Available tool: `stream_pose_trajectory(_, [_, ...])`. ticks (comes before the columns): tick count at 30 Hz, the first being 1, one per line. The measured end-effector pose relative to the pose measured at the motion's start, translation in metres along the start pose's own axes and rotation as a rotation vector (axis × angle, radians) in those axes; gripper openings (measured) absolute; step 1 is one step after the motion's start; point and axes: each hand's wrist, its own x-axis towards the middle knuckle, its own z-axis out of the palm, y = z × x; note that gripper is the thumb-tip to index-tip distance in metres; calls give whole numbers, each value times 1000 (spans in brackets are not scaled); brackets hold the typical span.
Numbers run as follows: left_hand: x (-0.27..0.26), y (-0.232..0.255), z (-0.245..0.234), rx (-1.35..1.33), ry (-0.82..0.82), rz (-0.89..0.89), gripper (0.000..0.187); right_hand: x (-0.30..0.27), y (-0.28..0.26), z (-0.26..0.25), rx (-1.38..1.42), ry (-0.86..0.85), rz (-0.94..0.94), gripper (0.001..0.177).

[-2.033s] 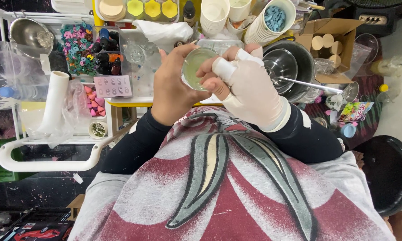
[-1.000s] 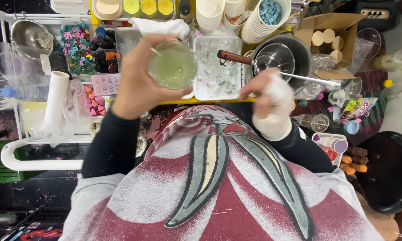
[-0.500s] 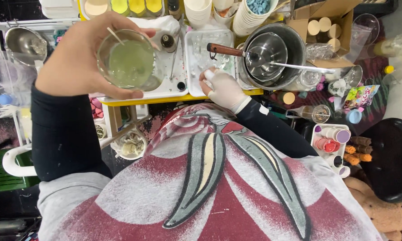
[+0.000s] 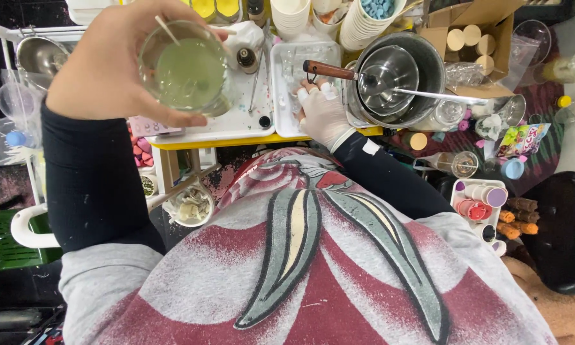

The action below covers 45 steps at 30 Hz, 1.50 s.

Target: Preparing a candle by pouring scented wax and positioning the wick.

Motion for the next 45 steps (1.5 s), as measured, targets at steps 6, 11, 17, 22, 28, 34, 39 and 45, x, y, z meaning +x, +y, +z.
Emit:
stream_pose_trajectory(6, [-6, -11, 14, -102, 124, 83, 65, 5, -1, 15, 98, 73, -27, 38])
stream_pose_trajectory(11, [-10, -29, 30, -6, 212, 99, 67, 11, -5, 18, 89, 53, -28, 36])
stream_pose_trajectory(17, [-15, -54, 59, 112, 341, 95, 73, 20, -10, 24, -4, 45, 13, 40])
stream_pose_trajectory(22, [-21, -66, 90, 68, 461, 7, 73, 22, -20, 17, -181, -157, 126, 45])
stream_pose_trajectory(28, [-31, -85, 125, 183, 635, -104, 72, 24, -13, 21, -121, 72, -57, 54])
stream_pose_trajectory(34, [-39, -115, 157, 111, 786, -227, 72, 27, -9, 19, -125, -45, -21, 48])
stream_pose_trajectory(39, [-43, -151, 185, 148, 896, -259, 75, 32, -11, 15, -196, -118, -39, 45])
stream_pose_trajectory(45, [-49, -197, 218, 165, 975, -334, 78, 32, -10, 19, -229, -51, -89, 54])
